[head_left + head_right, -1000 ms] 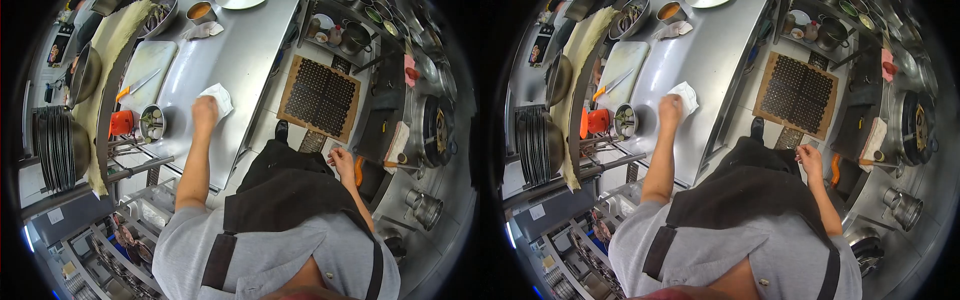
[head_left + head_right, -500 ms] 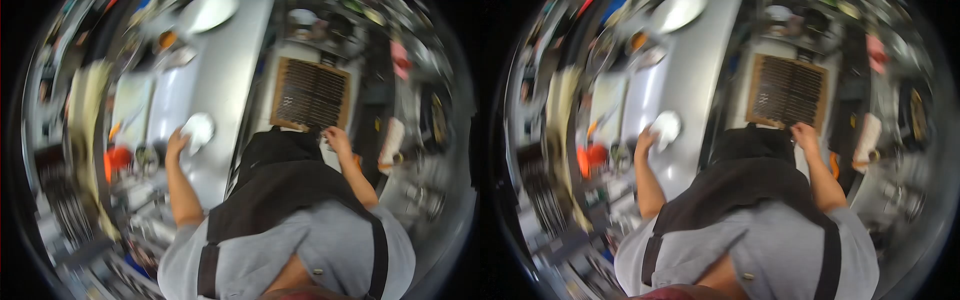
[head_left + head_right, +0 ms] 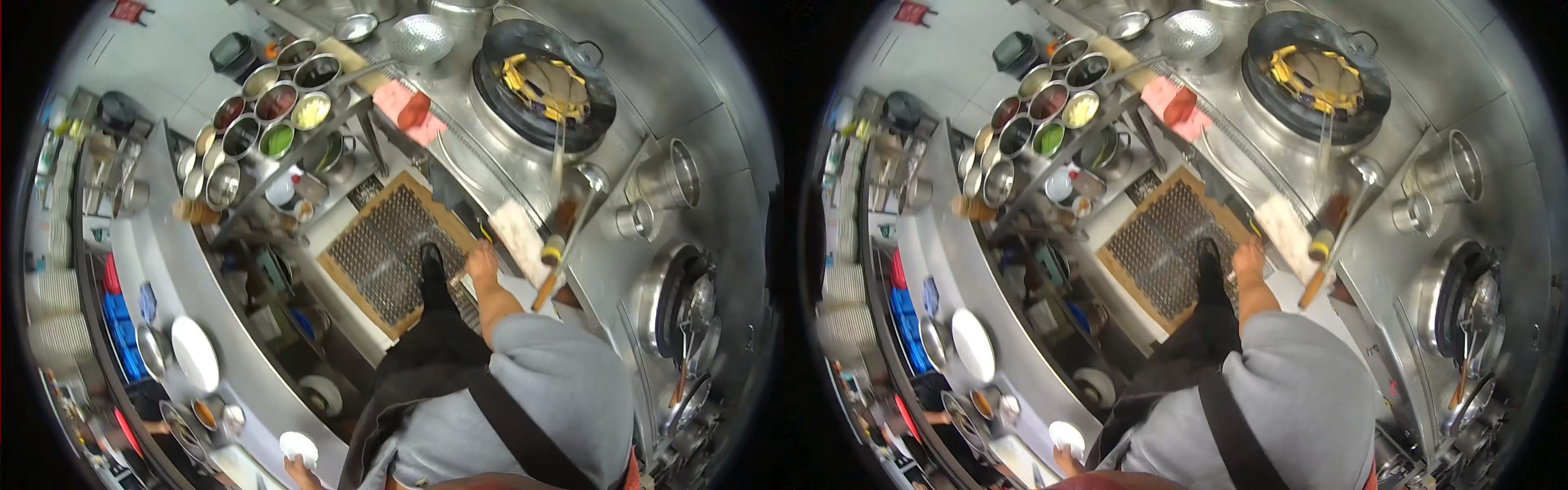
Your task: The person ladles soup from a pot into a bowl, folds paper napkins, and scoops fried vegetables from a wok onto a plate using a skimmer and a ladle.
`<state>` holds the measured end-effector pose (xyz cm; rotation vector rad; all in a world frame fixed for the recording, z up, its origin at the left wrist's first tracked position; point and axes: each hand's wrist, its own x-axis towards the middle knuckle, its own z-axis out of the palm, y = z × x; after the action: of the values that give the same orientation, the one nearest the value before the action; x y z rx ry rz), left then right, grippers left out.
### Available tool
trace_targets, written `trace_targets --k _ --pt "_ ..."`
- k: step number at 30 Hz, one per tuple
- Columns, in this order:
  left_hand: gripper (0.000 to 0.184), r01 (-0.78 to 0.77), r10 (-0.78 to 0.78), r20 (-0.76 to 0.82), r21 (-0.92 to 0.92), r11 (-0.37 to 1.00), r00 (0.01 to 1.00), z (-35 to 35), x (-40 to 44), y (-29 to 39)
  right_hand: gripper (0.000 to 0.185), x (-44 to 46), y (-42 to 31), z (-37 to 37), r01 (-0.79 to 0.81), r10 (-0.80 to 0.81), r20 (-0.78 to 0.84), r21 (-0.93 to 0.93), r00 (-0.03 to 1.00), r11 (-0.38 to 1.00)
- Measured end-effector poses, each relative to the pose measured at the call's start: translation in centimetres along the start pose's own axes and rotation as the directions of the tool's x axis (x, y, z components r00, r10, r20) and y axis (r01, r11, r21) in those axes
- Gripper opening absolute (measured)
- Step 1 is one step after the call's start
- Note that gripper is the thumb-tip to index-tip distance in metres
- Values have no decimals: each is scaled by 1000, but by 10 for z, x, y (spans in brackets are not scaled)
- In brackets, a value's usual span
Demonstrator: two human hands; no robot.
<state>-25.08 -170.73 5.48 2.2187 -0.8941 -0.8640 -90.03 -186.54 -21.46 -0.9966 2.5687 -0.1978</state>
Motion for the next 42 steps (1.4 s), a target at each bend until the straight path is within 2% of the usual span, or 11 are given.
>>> trace_targets --k 5,7,11,12,18,22,24,30,34,38,42 --pt "51 14 -15 25 34 999 1000 62 71 85 56 19 5 -6 -283 285 395 -64 873 957" --pt "59 91 -91 2 -80 993 996 95 81 129 57 22 20 -7 -282 275 388 -39 880 959" --pt "43 118 -119 -5 -38 992 993 163 97 223 67 -6 1 -19 -55 56 -36 45 998 998" --pt "42 141 -118 162 -141 980 980 163 121 211 70 -2 0 -18 -52 54 -45 37 998 998" --pt "32 136 -109 88 -424 895 990 180 240 216 77 25 5 26 -136 214 175 -377 961 916" --pt "22 92 -154 -98 -462 882 983 177 341 224 71 44 0 33 -130 195 147 -366 970 922" --pt "21 95 -198 -182 -460 883 963 173 402 213 62 47 5 14 -96 236 411 -333 881 938" --pt "33 132 -282 -164 -598 791 945 167 470 233 42 -11 -65 -66 201 -183 247 -49 952 978" --pt "44 114 -91 71 -739 664 993 149 526 190 20 -28 -134 -173 374 -330 -218 208 919 904" --pt "50 135 -145 34 -617 775 989 137 506 232 20 8 -128 -286 268 -97 -670 157 736 950" --pt "51 160 -115 142 -360 919 983 128 550 223 41 62 -43 -313 24 -26 -688 -13 726 1000"
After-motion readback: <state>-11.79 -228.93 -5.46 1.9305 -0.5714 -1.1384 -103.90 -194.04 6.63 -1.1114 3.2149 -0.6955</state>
